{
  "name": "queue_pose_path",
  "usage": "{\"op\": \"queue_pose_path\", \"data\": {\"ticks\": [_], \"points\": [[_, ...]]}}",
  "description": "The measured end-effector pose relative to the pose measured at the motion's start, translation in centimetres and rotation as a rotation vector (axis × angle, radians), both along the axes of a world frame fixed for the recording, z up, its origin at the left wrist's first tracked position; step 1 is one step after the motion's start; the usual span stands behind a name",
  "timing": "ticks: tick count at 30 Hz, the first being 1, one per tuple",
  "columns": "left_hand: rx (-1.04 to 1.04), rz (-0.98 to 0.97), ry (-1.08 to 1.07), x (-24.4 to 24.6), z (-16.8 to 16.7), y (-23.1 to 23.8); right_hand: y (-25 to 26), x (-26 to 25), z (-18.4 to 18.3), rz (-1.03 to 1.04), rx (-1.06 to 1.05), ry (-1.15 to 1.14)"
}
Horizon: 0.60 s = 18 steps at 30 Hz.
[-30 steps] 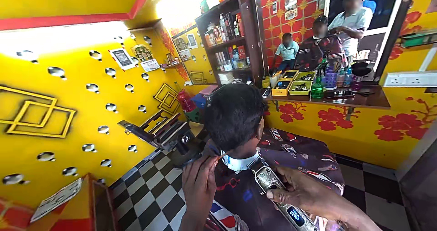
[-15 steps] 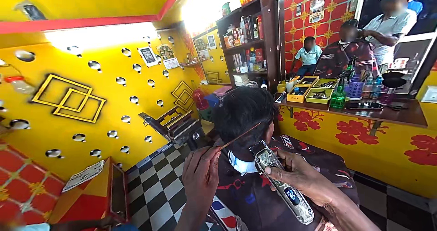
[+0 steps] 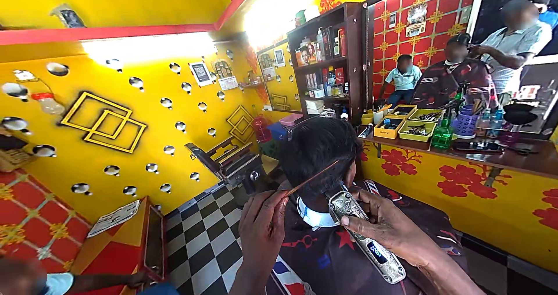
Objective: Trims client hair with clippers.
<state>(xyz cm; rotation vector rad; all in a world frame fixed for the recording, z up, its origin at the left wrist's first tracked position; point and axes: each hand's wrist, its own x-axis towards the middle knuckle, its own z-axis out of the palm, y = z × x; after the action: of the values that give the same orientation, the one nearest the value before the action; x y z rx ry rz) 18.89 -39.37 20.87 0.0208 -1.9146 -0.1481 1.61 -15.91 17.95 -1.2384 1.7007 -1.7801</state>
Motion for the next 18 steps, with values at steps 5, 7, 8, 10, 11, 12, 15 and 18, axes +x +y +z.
{"op": "queue_pose_path", "data": {"ticks": [5, 7, 8, 10, 11, 12, 15, 18], "points": [[0.012, -0.012, -0.008, 0.0, 0.0, 0.0, -0.3, 0.3, 0.5, -0.08, 0.011, 0.14], [0.017, -0.018, 0.0, -0.1, -0.1, 0.0, -0.5, 0.7, 0.4, -0.189, 0.021, 0.315], [0.016, -0.016, 0.002, -0.1, -0.1, 0.0, -0.6, 1.0, 0.3, -0.273, 0.038, 0.459], [0.015, -0.012, 0.002, -0.1, -0.1, 0.0, -0.2, 1.5, -0.3, -0.423, 0.088, 0.745], [0.017, -0.012, -0.001, 0.0, -0.1, 0.0, 0.1, 1.5, -0.8, -0.447, 0.133, 0.814], [0.021, -0.012, -0.005, 0.0, 0.0, 0.0, 0.5, 1.5, -1.4, -0.434, 0.206, 0.804], [0.028, -0.002, -0.015, 0.2, -0.1, 0.1, 0.7, 0.9, -3.1, -0.335, 0.376, 0.454], [0.028, -0.005, -0.027, 0.3, -0.1, 0.0, 0.1, 0.3, -3.8, -0.277, 0.293, 0.164]]}}
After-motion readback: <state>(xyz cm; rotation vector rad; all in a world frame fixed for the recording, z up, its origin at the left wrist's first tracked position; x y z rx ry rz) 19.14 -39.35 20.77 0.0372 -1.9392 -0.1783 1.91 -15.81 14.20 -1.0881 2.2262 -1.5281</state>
